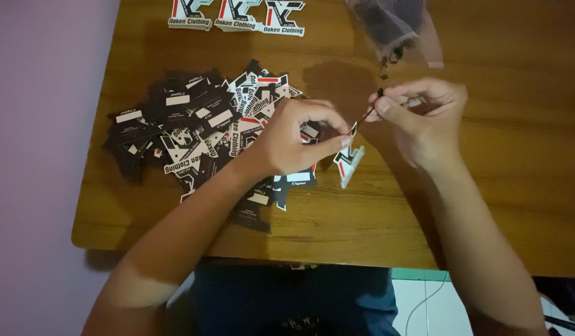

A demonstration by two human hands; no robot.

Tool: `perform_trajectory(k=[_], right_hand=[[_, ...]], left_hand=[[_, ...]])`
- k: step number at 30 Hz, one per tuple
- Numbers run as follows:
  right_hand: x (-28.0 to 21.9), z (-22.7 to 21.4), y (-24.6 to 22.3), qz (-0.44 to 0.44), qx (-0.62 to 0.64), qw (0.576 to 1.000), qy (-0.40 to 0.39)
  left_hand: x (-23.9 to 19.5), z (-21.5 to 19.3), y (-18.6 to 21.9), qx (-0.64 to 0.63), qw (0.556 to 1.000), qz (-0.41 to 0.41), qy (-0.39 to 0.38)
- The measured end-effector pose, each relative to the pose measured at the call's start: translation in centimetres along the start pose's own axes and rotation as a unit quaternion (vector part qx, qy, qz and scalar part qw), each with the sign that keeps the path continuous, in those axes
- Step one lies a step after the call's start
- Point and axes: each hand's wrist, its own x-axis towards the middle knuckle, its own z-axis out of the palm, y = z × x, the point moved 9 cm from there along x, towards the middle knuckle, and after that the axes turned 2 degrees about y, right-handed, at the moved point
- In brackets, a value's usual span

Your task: Attaching plastic string fasteners to clothing tags by threading them through pre-punched holes.

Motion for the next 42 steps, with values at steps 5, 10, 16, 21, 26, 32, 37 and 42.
perform_trajectory(k=[5, 10, 16, 21, 26, 32, 37, 42], right_hand=[[0.1, 0.4, 0.0, -0.009, -0.005, 1.000, -0.013], [0.2, 2.5, -2.3, -0.051, -0.198, 0.979, -0.022], [-0.3, 3.6, -5.0, -0.136, -0.317, 0.938, -0.024], [0.0, 3.0, -4.9, -0.169, -0.349, 0.919, -0.068], [-0.6, 4.8, -6.7, -0.264, -0.383, 0.874, -0.141], [-1.4, 4.5, -6.4, -0.348, -0.442, 0.813, -0.151], [-0.1, 3.9, -5.7, -0.223, -0.372, 0.894, -0.114], [0.5, 2.2, -1.1, -0.053, -0.225, 0.973, -0.005]], left_hand=[[-0.3, 0.2, -1.0, -0.015, 1.000, -0.023, -0.012], [-0.3, 0.1, -2.9, -0.055, 0.994, -0.092, -0.036], [-0.5, 0.1, -3.3, -0.180, 0.974, -0.133, -0.042], [-0.3, -0.4, -3.0, -0.173, 0.978, -0.112, -0.040], [-0.2, -1.1, -3.0, -0.137, 0.983, -0.119, -0.032], [-0.2, -1.1, -2.8, -0.129, 0.987, -0.080, -0.056], [0.1, -1.9, -3.7, -0.120, 0.990, -0.075, -0.022], [0.5, -3.5, -3.6, -0.074, 0.991, -0.110, 0.030]])
